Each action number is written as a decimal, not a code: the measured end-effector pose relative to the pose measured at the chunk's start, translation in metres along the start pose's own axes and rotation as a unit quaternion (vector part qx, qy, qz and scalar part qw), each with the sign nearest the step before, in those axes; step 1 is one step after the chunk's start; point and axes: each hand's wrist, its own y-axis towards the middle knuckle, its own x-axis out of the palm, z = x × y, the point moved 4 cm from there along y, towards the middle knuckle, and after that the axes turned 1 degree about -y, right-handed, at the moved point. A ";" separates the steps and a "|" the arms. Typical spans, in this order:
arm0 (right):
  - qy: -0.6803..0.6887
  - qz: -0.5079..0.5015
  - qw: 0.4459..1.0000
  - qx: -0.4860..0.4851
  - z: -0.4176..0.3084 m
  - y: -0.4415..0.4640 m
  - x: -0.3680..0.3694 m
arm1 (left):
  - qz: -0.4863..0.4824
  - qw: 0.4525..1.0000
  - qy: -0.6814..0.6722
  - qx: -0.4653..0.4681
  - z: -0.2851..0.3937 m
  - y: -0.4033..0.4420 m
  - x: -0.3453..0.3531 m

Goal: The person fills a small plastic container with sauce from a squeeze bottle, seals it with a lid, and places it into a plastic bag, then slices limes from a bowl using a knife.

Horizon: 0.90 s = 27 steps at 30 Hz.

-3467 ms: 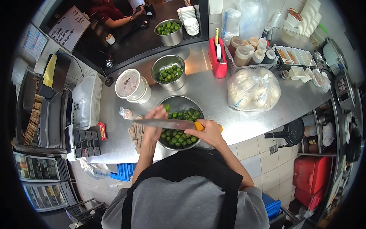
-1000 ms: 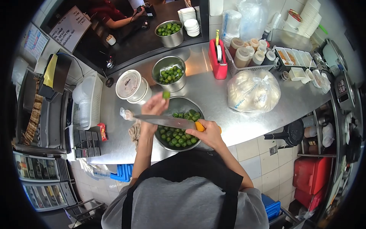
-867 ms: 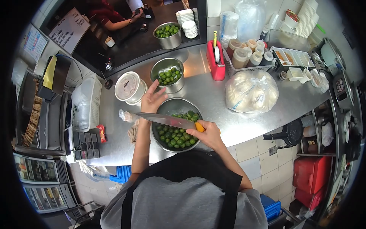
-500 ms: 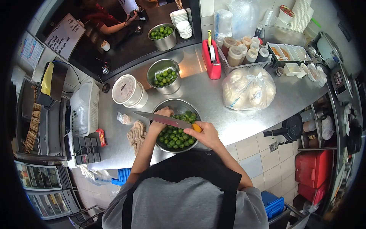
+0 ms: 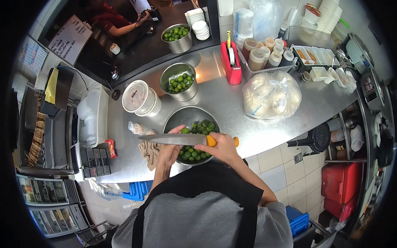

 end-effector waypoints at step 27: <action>0.262 -0.158 0.947 0.096 0.008 -0.004 0.035 | 0.099 0.974 0.036 0.203 0.003 -0.022 0.024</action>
